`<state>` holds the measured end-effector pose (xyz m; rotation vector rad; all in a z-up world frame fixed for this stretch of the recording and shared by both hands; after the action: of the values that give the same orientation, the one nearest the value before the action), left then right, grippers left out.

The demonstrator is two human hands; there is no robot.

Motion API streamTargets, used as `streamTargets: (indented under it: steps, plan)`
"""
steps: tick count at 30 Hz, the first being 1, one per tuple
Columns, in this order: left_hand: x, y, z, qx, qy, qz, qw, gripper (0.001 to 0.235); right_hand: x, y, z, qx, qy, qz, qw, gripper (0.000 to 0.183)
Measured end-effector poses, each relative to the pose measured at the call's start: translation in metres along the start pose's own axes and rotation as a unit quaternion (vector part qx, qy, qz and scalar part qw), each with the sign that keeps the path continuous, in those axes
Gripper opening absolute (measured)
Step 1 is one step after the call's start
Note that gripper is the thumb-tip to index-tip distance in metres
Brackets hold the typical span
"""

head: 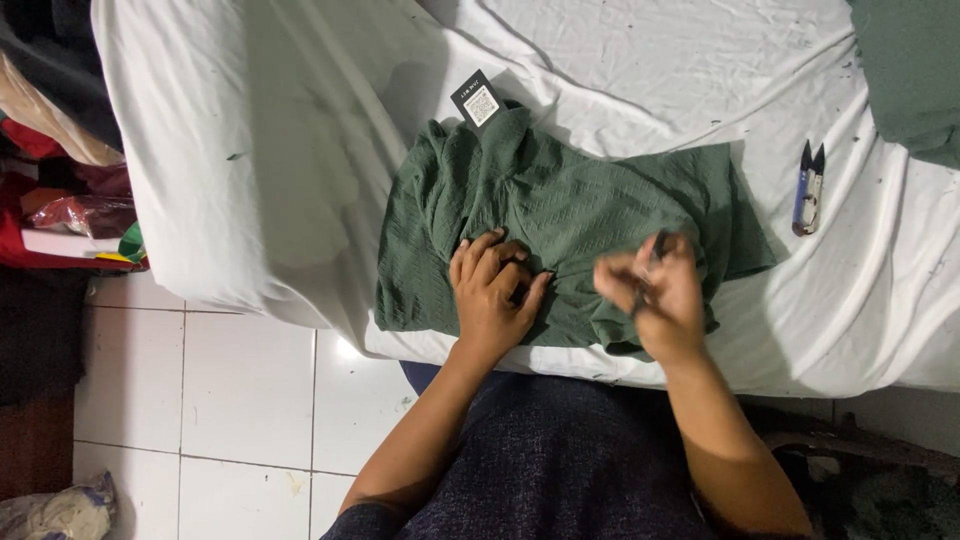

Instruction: Trimming excess threads and fabric from a green garment using scissors on a work surface.

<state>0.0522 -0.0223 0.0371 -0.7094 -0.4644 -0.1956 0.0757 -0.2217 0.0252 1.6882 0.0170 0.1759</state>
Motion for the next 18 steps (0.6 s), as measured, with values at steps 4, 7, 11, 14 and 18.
streamTargets:
  steps: [4, 7, 11, 14, 18]
  plan:
    - [0.004, -0.003, 0.004, -0.001, 0.025, 0.000, 1.000, 0.026, -0.024, -0.002, 0.026, 0.194, 0.116, -0.004, 0.974, 0.049]
    - [0.008, -0.008, 0.011, 0.002, 0.074, -0.018, 0.997, 0.035, -0.026, 0.011, 0.045, 0.074, 0.068, -0.022, 0.995, 0.044]
    - [0.007, -0.002, 0.014, 0.029, 0.088, -0.082, 0.992, 0.018, -0.017, 0.038, 0.069, -0.440, -0.095, 0.047, 0.892, 0.060]
    - [0.015, 0.013, 0.012, 0.026, 0.064, -0.108, 0.992, 0.010, -0.010, 0.015, 0.074, -0.515, -0.086, -0.020, 0.853, 0.069]
    - [0.054, 0.023, 0.040, 0.014, 0.042, -0.107, 0.993, 0.005, 0.009, 0.030, 0.063, -0.313, -0.119, 0.002, 0.942, 0.048]
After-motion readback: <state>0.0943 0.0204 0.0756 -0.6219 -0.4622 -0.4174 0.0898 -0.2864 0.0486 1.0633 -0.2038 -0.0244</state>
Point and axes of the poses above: each hand's wrist, its own x-axis towards the middle knuckle, its own z-axis out of the back of the hand, y = z × x, the point moved 5 cm from there along x, towards the middle knuckle, and after that the axes turned 7 degrees about y, right-handed, at the moved point
